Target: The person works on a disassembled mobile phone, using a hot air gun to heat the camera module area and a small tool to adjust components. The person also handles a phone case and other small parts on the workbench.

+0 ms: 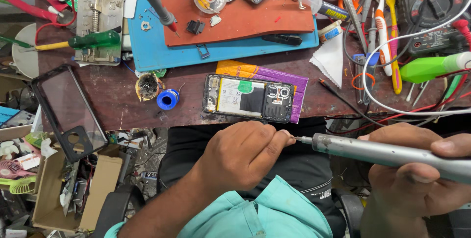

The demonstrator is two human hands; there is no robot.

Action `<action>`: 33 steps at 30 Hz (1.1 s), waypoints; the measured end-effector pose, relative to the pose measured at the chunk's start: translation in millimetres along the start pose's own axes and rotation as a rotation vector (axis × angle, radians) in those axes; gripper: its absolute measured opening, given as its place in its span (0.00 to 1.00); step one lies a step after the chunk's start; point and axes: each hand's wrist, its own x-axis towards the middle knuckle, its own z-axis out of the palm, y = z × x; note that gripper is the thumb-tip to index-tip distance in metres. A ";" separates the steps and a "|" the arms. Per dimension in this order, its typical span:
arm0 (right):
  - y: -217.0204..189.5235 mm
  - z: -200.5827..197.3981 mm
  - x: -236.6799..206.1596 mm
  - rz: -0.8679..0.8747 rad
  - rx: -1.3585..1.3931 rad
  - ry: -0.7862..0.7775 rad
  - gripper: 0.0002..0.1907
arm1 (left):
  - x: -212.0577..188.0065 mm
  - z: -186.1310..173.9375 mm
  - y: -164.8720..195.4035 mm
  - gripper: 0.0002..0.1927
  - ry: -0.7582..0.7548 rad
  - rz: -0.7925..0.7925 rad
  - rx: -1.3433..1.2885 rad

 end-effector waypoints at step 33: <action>34.2 14.1 32.4 0.580 0.763 -0.094 0.15 | 56.0 45.1 -157.6 0.09 0.012 -0.435 0.476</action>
